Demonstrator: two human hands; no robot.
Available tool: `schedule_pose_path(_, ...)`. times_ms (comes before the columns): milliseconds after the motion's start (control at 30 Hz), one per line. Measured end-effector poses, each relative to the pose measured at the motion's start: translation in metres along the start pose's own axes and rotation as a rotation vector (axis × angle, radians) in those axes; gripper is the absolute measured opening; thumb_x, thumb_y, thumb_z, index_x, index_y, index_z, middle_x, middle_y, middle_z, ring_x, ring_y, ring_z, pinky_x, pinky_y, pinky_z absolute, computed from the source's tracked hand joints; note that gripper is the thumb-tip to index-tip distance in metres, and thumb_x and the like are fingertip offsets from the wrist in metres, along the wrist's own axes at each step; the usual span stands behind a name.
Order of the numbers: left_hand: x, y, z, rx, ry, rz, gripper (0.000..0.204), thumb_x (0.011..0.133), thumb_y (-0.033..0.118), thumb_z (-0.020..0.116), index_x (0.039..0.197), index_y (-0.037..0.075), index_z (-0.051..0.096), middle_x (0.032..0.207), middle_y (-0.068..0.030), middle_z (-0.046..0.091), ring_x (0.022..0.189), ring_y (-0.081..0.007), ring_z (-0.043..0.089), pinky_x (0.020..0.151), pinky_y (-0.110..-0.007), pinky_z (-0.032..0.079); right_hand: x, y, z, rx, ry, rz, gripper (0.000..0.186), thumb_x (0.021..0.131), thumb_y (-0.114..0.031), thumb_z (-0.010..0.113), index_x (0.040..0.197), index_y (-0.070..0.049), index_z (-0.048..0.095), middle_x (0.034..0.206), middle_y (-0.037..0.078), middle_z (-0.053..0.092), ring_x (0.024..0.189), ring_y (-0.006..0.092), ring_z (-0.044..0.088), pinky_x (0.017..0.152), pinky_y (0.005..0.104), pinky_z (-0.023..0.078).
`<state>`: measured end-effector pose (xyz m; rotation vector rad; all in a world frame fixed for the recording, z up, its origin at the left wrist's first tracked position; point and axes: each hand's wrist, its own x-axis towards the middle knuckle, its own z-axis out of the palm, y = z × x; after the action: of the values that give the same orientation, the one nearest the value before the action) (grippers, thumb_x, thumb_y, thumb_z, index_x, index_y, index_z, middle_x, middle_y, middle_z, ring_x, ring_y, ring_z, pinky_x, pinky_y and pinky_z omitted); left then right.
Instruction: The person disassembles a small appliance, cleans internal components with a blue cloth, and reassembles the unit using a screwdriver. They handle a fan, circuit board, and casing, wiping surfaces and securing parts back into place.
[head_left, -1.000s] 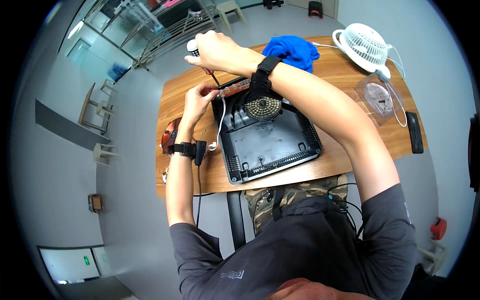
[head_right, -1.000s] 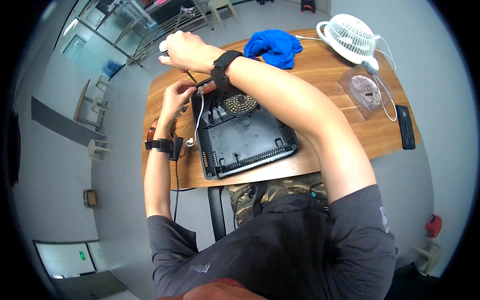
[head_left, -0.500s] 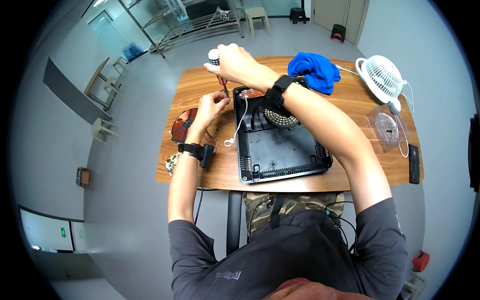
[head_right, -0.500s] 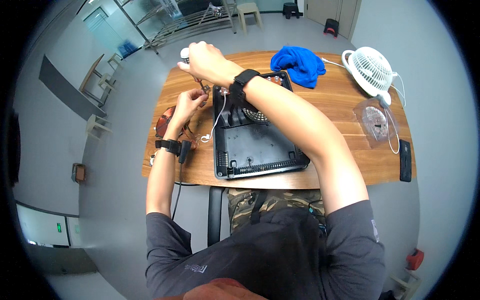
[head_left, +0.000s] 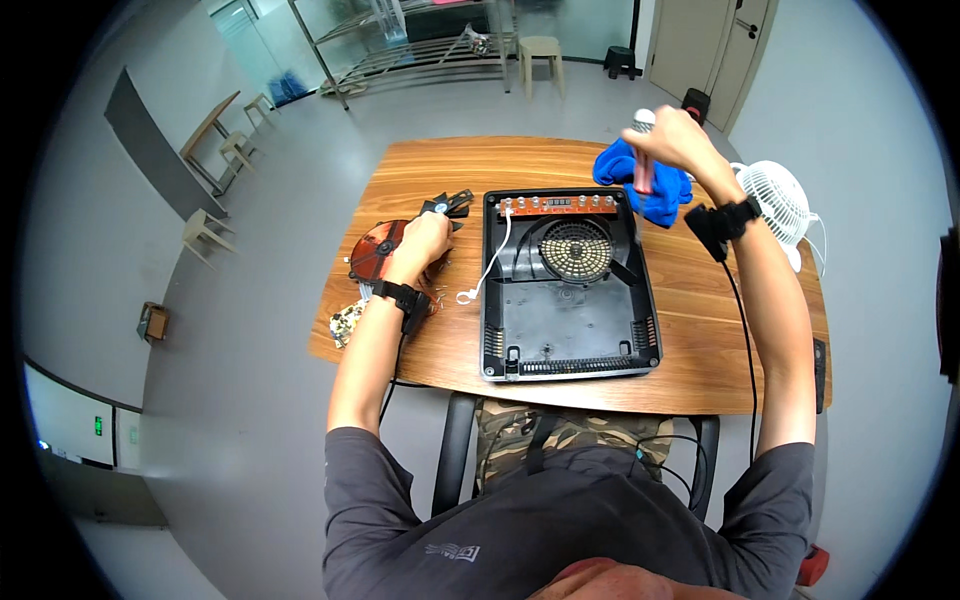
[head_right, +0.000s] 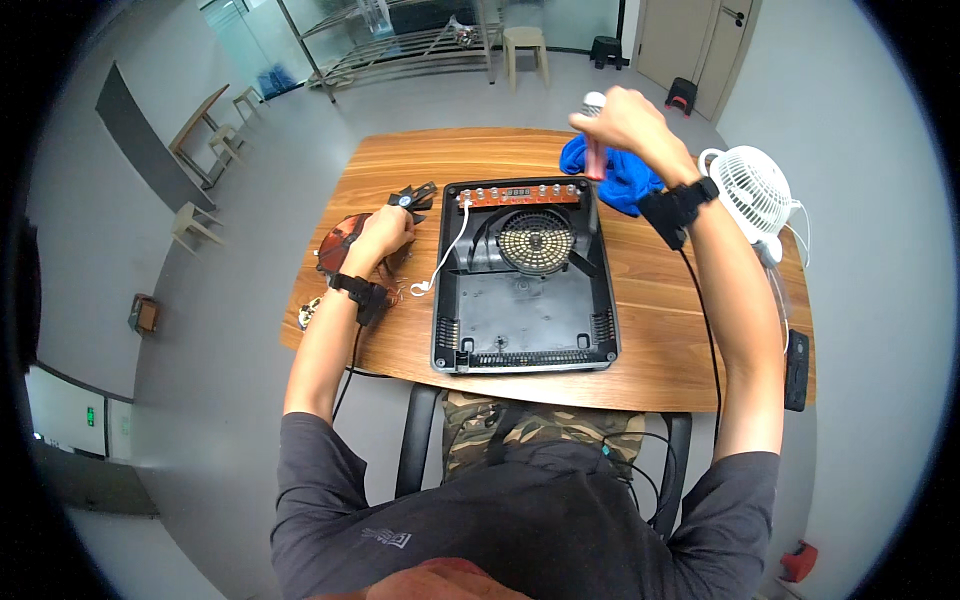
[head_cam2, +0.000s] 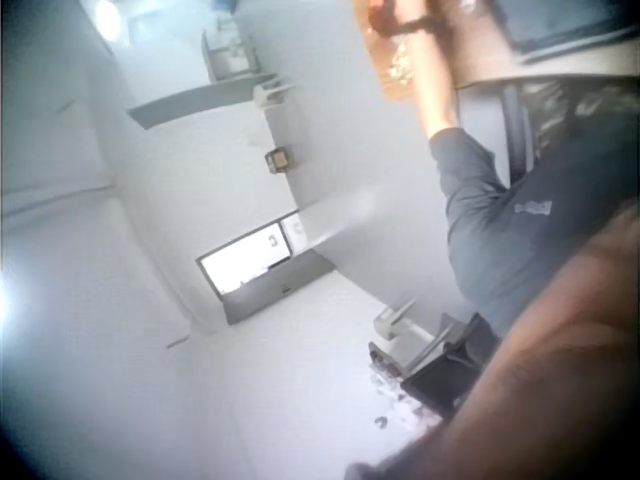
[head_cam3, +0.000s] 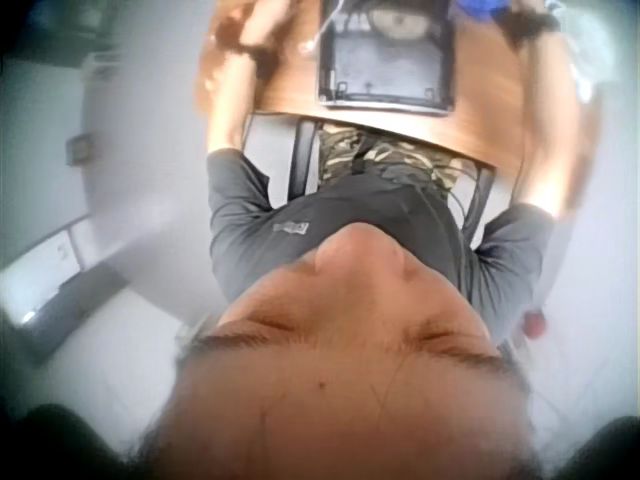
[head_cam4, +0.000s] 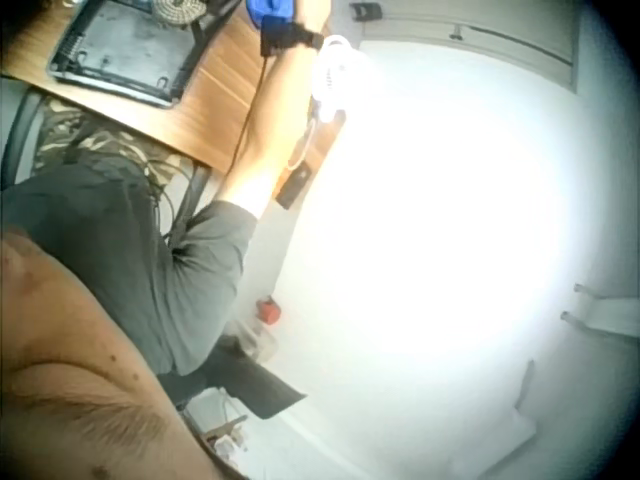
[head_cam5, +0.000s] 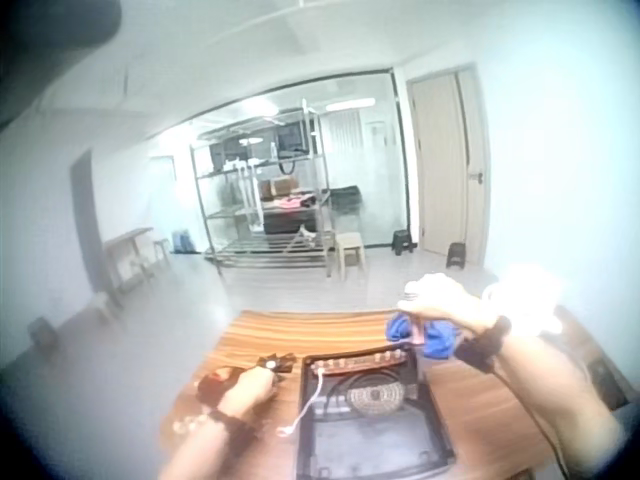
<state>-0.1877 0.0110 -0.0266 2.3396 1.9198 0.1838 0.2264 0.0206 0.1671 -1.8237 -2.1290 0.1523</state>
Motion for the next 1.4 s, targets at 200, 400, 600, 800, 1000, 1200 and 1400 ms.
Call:
schedule_pose_path(200,0.007,0.001,0.006,0.072,0.022,-0.002,0.008,0.075,0.015,0.076,0.082,0.010,0.077,0.087,-0.0185,0.073,0.084,-0.0380,0.071,0.075,-0.046,0.057,-0.020,0.105,0.056,-0.238,-0.210,0.136,0.059,0.073,-0.055,0.070,0.079,0.003,0.075,0.082,0.027,0.072,0.082,0.0381,0.072,0.077,0.0432,0.058)
schedule_pose_path(400,0.009,-0.003,0.016,0.105,0.051,0.030,0.007,0.076,0.013,0.075,0.081,0.008,0.077,0.087,-0.0192,0.073,0.084,-0.0375,0.071,0.075,-0.046,0.058,-0.040,0.124,0.099,-0.232,-0.419,0.257,0.054,0.075,-0.055,0.069,0.089,-0.004,0.078,0.096,0.023,0.073,0.094,0.0357,0.071,0.085,0.0414,0.055)
schedule_pose_path(600,0.006,0.013,-0.004,0.131,0.046,0.063,0.013,0.077,0.013,0.074,0.089,0.007,0.077,0.092,-0.0182,0.073,0.092,-0.0363,0.071,0.081,-0.046,0.057,-0.040,0.140,0.114,-0.195,-0.419,0.273,0.051,0.074,-0.053,0.069,0.088,-0.005,0.079,0.094,0.021,0.074,0.092,0.0334,0.072,0.084,0.0408,0.056)
schedule_pose_path(800,0.011,0.050,-0.040,-0.109,0.115,0.159,0.024,0.083,0.015,0.069,0.105,0.004,0.072,0.110,-0.0171,0.070,0.107,-0.0356,0.067,0.091,-0.047,0.054,-0.043,0.135,0.122,-0.207,-0.478,0.310,0.057,0.074,-0.055,0.070,0.098,-0.004,0.077,0.107,0.021,0.073,0.103,0.0352,0.070,0.088,0.0426,0.054)
schedule_pose_path(1000,0.027,0.081,-0.024,-0.132,0.155,0.295,0.038,0.084,0.017,0.073,0.120,0.008,0.066,0.120,-0.0127,0.062,0.112,-0.0342,0.064,0.095,-0.045,0.053,-0.058,0.138,0.136,-0.148,-0.444,0.340,0.069,0.075,-0.067,0.071,0.097,-0.002,0.077,0.106,0.025,0.073,0.103,0.0391,0.070,0.088,0.0446,0.055)
schedule_pose_path(1200,0.034,0.094,-0.022,-0.161,0.061,0.261,0.042,0.085,0.019,0.075,0.124,0.008,0.064,0.125,-0.0128,0.060,0.118,-0.0344,0.061,0.099,-0.047,0.051,-0.065,0.127,0.128,-0.196,-0.402,0.295,0.079,0.079,-0.078,0.062,0.086,-0.001,0.078,0.096,0.026,0.073,0.097,0.0411,0.071,0.085,0.0486,0.055)
schedule_pose_path(1400,0.038,0.103,-0.014,-0.130,0.105,0.274,0.040,0.080,0.017,0.079,0.116,0.005,0.066,0.118,-0.0134,0.062,0.113,-0.0363,0.063,0.094,-0.046,0.053,-0.057,0.106,0.116,-0.267,0.005,0.104,0.061,0.087,-0.060,0.069,0.081,0.001,0.069,0.080,0.023,0.071,0.082,0.0428,0.070,0.073,0.0487,0.055)
